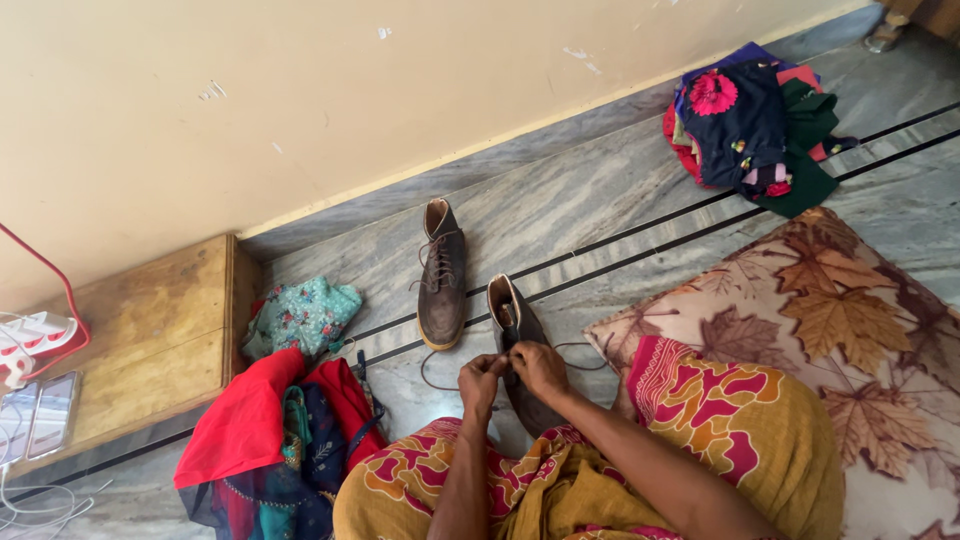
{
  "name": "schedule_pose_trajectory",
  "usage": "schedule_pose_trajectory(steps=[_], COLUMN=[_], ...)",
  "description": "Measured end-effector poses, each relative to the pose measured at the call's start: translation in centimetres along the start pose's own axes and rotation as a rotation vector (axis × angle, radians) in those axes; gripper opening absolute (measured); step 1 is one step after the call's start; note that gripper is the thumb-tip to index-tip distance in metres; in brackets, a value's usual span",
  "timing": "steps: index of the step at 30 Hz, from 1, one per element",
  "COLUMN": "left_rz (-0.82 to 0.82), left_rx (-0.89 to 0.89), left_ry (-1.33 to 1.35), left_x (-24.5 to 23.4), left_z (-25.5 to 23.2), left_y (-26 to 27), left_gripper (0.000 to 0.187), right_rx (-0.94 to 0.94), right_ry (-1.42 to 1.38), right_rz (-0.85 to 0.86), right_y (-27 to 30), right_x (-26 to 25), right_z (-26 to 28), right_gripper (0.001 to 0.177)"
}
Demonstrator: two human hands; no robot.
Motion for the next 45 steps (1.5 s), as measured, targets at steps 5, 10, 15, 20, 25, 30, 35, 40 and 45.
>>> schedule_pose_trajectory(steps=[5,10,15,20,25,30,35,40,45], left_rz=[-0.012,-0.022,-0.424,-0.788,-0.862,-0.979,-0.836,-0.795,-0.491], left_rx=[-0.099,-0.007,-0.047,0.233,0.300,0.466,0.486,0.375,0.467], left_ry=[0.254,0.297,0.474,0.763,1.185,1.388,0.973,0.449,-0.134], left_x=[0.4,0.8,-3.1,-11.6,-22.4,-32.6,-33.7,-31.4,-23.1], left_z=[2.8,5.4,5.1,3.3,1.4,0.3,1.0,-0.9,-4.3], left_y=[-0.8,-1.6,-3.7,-4.3,-1.3,6.4,12.4,11.4,6.3], left_gripper=[0.020,0.012,0.011,0.023,0.028,0.027,0.013,0.023,0.030], right_rx=[-0.108,0.035,0.074,0.208,0.353,0.303,0.216,0.071,-0.329], right_ry=[-0.018,0.016,0.015,-0.382,-0.595,-0.601,-0.491,0.017,0.128], right_rz=[0.031,0.144,0.026,-0.060,-0.017,0.017,0.084,0.407,0.179], right_y=[-0.7,-2.1,-5.1,-7.9,-9.1,-8.7,-7.8,-4.5,-2.4], right_x=[-0.3,-2.0,-5.0,-8.6,-10.6,-10.3,-7.1,-2.3,-0.9], right_z=[0.1,0.9,0.2,-2.0,-2.4,-1.6,-1.7,-2.0,-2.4], right_gripper=[0.011,0.023,0.030,0.031,0.028,0.028,0.027,0.028,0.049])
Point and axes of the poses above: each hand's wrist, its own y-axis away from the middle knuckle, its own x-axis out of the palm, z = x × y, the point moved 1 cm from there along -y, towards the middle knuckle, and after that the axes turned 11 degrees about x, right-handed, at the moved point
